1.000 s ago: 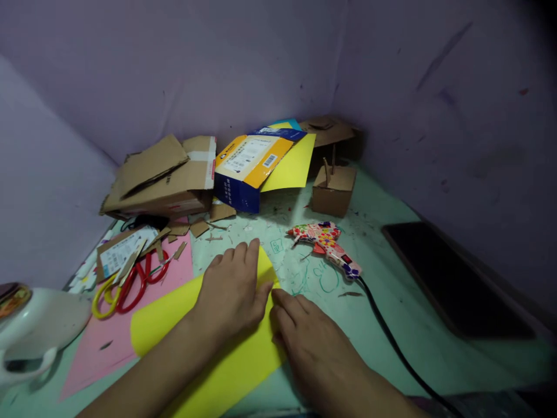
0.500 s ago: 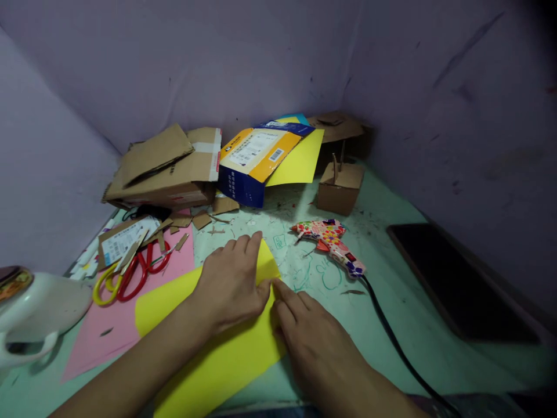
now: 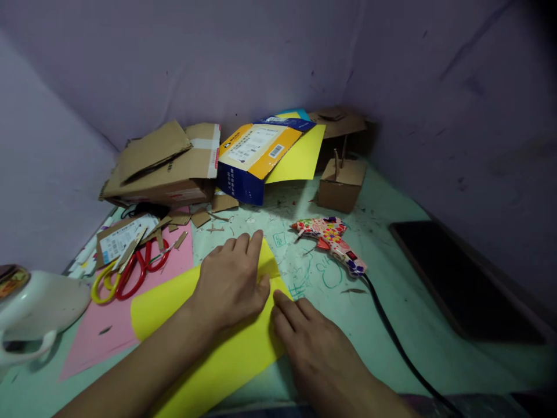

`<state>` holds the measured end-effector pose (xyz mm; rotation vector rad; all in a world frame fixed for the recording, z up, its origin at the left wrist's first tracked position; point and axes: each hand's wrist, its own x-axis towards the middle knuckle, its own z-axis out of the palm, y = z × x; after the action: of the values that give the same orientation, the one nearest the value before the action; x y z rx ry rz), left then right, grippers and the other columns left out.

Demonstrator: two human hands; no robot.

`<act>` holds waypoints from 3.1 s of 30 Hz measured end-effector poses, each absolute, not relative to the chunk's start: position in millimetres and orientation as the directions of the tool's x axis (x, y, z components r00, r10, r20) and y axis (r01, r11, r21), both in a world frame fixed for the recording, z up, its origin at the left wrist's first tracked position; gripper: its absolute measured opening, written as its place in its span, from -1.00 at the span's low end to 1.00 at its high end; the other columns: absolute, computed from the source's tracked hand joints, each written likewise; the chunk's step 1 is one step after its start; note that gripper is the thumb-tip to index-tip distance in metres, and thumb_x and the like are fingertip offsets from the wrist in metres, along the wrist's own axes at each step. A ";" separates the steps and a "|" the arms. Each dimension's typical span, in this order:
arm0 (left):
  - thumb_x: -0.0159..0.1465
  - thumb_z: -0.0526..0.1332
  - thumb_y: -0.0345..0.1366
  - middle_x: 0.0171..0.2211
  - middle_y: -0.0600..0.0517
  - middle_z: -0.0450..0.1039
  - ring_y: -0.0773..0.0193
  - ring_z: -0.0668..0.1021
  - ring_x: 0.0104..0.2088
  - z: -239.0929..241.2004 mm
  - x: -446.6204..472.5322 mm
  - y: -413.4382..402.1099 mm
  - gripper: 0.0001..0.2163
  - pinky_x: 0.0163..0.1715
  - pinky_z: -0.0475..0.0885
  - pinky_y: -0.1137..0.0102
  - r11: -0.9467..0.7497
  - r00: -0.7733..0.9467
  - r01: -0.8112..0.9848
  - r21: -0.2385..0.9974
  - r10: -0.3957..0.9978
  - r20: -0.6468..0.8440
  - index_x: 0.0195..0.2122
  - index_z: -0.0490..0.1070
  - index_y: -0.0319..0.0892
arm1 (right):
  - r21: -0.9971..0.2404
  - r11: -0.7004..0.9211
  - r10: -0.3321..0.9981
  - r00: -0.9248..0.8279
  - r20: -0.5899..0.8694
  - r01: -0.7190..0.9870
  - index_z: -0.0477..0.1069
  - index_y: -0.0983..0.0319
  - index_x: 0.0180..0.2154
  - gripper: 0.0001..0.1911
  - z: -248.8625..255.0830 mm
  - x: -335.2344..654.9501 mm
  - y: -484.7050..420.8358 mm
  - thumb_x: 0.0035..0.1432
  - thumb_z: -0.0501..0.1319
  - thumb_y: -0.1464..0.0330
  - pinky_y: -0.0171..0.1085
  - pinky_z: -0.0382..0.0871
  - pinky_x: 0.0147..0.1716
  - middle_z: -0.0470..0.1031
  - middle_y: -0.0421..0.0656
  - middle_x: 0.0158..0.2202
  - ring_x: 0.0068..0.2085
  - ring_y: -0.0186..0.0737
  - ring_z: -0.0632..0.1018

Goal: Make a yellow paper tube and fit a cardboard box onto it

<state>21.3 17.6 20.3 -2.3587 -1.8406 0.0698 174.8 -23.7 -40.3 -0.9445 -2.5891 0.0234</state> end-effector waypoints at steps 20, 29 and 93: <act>0.20 0.05 -0.21 0.00 -0.22 0.36 -0.05 0.45 -0.10 18.0 18.0 15.5 -0.45 -0.17 0.42 0.12 -0.272 0.279 0.953 -0.132 0.960 0.035 0.20 0.08 -0.36 | -0.250 0.647 0.637 -0.691 -0.341 0.720 0.15 0.50 0.19 -0.26 10.5 162.9 -3.5 -0.08 0.19 0.52 -0.16 0.46 -0.12 0.12 0.29 0.25 0.00 0.06 0.49; 0.19 0.05 -0.17 -0.03 -0.20 0.38 -0.05 0.46 -0.11 19.1 18.8 17.4 -0.46 -0.20 0.42 0.11 -0.257 0.263 0.959 -0.118 0.964 0.043 0.17 0.11 -0.33 | -0.250 0.623 0.667 -0.670 -0.327 0.741 0.29 0.45 0.09 -0.37 3.9 162.5 -7.2 -0.11 0.15 0.59 -0.19 0.49 -0.17 0.14 0.21 0.25 0.01 0.03 0.48; 0.10 0.07 -0.32 -0.05 -0.22 0.31 -0.04 0.40 -0.15 24.4 -15.5 -13.8 -0.36 -0.21 0.39 0.12 -0.294 0.280 0.944 -0.148 0.954 -0.103 0.23 -0.01 -0.38 | -0.053 0.746 0.659 -0.747 -0.091 0.664 0.31 0.37 0.09 -0.47 -0.2 146.3 -21.5 0.03 0.16 0.50 -0.20 0.44 -0.46 0.43 0.14 -0.03 -0.26 -0.01 0.50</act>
<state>-15.5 -13.8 24.4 -2.4668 -1.8315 0.2657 146.3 -21.5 -0.2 -1.1365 -2.9971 0.1312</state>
